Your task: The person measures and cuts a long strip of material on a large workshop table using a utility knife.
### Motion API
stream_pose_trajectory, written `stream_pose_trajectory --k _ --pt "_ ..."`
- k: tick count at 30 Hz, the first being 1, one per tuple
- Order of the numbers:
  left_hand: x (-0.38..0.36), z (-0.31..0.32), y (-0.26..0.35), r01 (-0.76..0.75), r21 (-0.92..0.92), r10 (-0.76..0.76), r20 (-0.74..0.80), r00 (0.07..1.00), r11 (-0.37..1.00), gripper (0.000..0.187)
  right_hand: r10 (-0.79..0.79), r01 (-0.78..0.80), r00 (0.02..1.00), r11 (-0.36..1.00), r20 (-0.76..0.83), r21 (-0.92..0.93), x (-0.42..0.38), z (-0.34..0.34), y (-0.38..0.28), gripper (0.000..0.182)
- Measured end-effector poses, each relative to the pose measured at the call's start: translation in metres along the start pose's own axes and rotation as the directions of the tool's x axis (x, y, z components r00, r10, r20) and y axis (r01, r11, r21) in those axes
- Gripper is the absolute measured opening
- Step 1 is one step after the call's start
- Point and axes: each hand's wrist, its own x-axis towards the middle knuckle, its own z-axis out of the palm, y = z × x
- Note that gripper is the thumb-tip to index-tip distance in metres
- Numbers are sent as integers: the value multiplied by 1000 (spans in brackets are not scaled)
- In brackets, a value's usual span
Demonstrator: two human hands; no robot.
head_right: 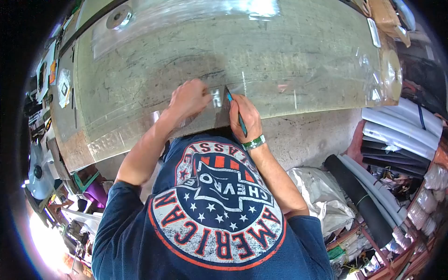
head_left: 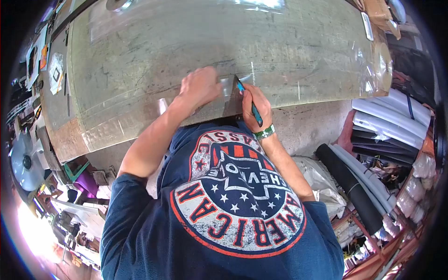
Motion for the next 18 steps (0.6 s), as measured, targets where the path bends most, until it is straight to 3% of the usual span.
stream_pose_trajectory --k 2,6,9,11,14,18 --pt "-7 -5 -17 -67 -71 64 -54 997 995 32 -53 54 997 998 -47 22 2 3 11 22" --pt "-30 -19 -40 -134 -328 102 -112 988 935 32 243 -260 965 920 94 293 0 -20 12 26" --pt "-47 -24 -41 -40 -525 -19 -106 994 850 26 45 -25 993 984 -110 176 19 -54 28 33" --pt "-53 -23 -38 6 -535 -72 -101 992 845 25 -230 204 964 962 -133 -182 47 -84 57 43" --pt "-57 -14 -23 -2 -635 -106 -132 986 772 23 -221 215 975 878 36 -428 70 -109 111 54" --pt "-58 -4 1 -56 -762 -128 -180 975 645 21 -166 260 964 753 207 -605 92 -112 124 55"
